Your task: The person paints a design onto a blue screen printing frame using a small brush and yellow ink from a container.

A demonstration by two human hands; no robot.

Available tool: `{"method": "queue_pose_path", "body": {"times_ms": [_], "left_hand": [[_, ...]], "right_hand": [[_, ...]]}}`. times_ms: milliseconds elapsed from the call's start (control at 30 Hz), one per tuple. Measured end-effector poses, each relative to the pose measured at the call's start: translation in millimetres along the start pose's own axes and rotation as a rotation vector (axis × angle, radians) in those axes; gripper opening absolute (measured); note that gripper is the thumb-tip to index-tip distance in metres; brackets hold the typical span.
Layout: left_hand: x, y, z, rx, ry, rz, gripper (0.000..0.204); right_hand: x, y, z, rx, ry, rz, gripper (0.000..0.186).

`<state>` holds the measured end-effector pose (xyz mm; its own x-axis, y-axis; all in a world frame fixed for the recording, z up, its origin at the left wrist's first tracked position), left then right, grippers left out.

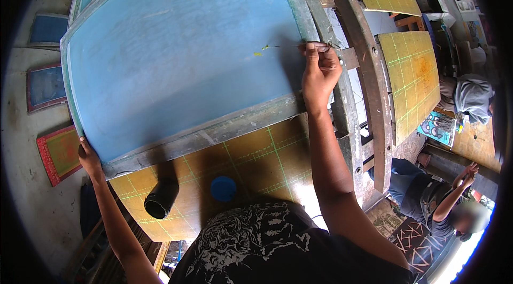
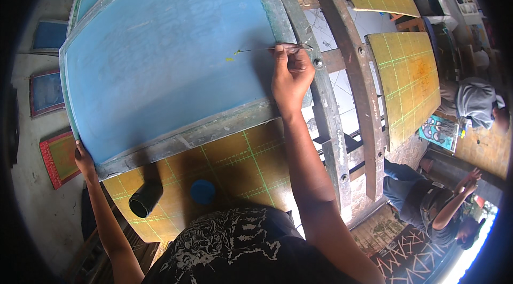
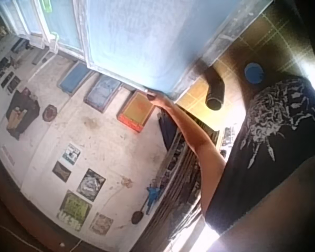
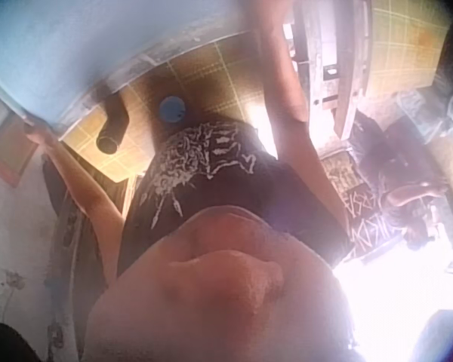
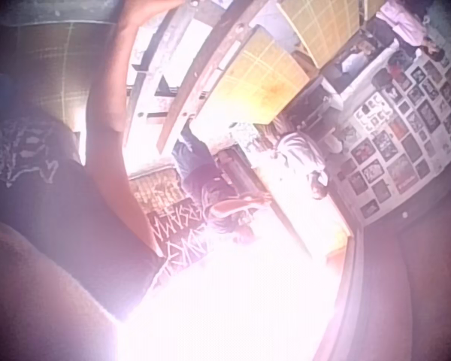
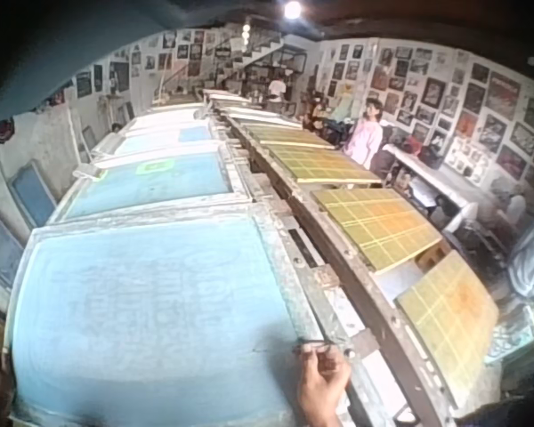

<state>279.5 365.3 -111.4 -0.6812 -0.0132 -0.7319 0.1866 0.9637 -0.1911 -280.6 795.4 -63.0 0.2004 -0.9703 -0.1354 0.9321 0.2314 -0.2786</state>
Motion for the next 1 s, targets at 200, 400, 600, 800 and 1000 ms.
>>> {"method": "queue_pose_path", "body": {"times_ms": [200, 400, 600, 800, 1000], "left_hand": [[-1, -1, 3, -0.005, 0.002, 0.012, 0.053], [-2, 0, 0, -0.017, -0.022, -0.008, 0.053], [0, 1, -2, -0.042, -0.024, 0.026, 0.054], [-1, -1, 6, -0.015, 0.012, -0.002, 0.055], [-1, -1, 5, 0.007, 0.012, -0.006, 0.054]], "right_hand": [[-1, 1, 2, -0.005, -0.023, 0.021, 0.010], [4, 2, -1, 0.003, -0.022, 0.069, 0.009], [6, 3, -2, 0.008, -0.023, 0.093, 0.009], [10, 3, -2, 0.002, -0.040, 0.112, 0.008], [11, 3, -4, 0.012, -0.035, 0.116, 0.008]]}}
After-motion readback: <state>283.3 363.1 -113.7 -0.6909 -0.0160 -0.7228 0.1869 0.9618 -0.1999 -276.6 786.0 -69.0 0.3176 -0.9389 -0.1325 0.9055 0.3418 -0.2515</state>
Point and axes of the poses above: each hand's wrist, its own y-axis away from the middle knuckle, its own x-axis out of the palm, z = x × y, the point moved 9 cm from there along -y, towards the middle knuckle, and after that the axes turned 8 degrees about y, right-handed, at the moved point
